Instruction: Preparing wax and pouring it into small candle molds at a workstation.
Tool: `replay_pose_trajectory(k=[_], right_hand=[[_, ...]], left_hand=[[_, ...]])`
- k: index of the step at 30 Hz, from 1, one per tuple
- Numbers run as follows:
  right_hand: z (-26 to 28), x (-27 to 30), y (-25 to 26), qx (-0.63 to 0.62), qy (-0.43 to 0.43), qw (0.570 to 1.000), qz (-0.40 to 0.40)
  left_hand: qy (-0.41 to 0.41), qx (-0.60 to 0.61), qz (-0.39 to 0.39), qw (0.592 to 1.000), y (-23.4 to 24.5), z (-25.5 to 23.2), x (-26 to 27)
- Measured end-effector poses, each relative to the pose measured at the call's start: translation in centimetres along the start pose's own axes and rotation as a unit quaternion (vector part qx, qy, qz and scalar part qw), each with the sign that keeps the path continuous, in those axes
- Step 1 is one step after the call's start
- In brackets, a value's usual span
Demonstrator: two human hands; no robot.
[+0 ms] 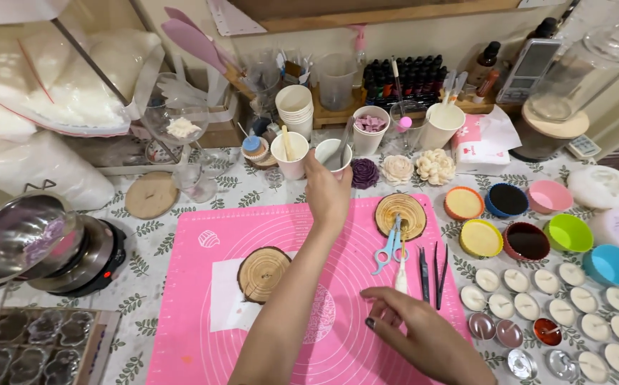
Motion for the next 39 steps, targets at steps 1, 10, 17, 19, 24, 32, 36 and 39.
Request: replay_pose_trajectory(k=[1, 10, 17, 19, 24, 32, 36, 39], right_hand=[[-0.5, 0.0, -0.3, 0.011, 0.001, 1.000, 0.008], [-1.9, 2.0, -1.9, 0.002, -0.025, 0.990, 0.142], [-3.6, 2.9, -1.1, 0.006, 0.004, 0.991, 0.134], [-2.3, 3.8, -0.3, -0.011, 0.024, 0.990, 0.136], [-0.4, 8.1, 2.2, -0.069, 0.072, 0.984, 0.149], [-5.8, 13.3, 4.4, -0.098, -0.043, 0.989, 0.100], [-7.5, 14.0, 4.6, -0.117, -0.069, 0.989, 0.059], [-7.9, 14.0, 4.4, -0.134, -0.055, 0.989, 0.028]], left_hand=[[-0.001, 0.000, -0.004, 1.000, -0.2, -0.1, -0.4], [-0.031, 0.030, -0.038, 0.998, -1.8, 3.7, 2.6], [0.078, -0.104, 0.047, 0.990, 8.1, 4.3, 2.8], [-0.020, -0.159, 0.013, 0.987, 8.3, 10.3, 0.2], [-0.142, -0.221, 0.027, 0.964, 8.1, 11.4, -2.3], [-0.159, -0.257, 0.064, 0.951, 7.9, 15.8, -2.3], [-0.194, -0.255, 0.049, 0.946, 8.0, 15.7, -2.0], [-0.200, -0.245, 0.047, 0.947, 7.9, 15.7, -1.9]])
Point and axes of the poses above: each hand's wrist, its own x-axis away from the middle knuckle, its own y-axis out of the back of the hand, z = x × y, the point moved 4 cm from there along -x, towards the middle knuckle, and after that the axes turned 10 degrees about -y, right-handed, at the moved point
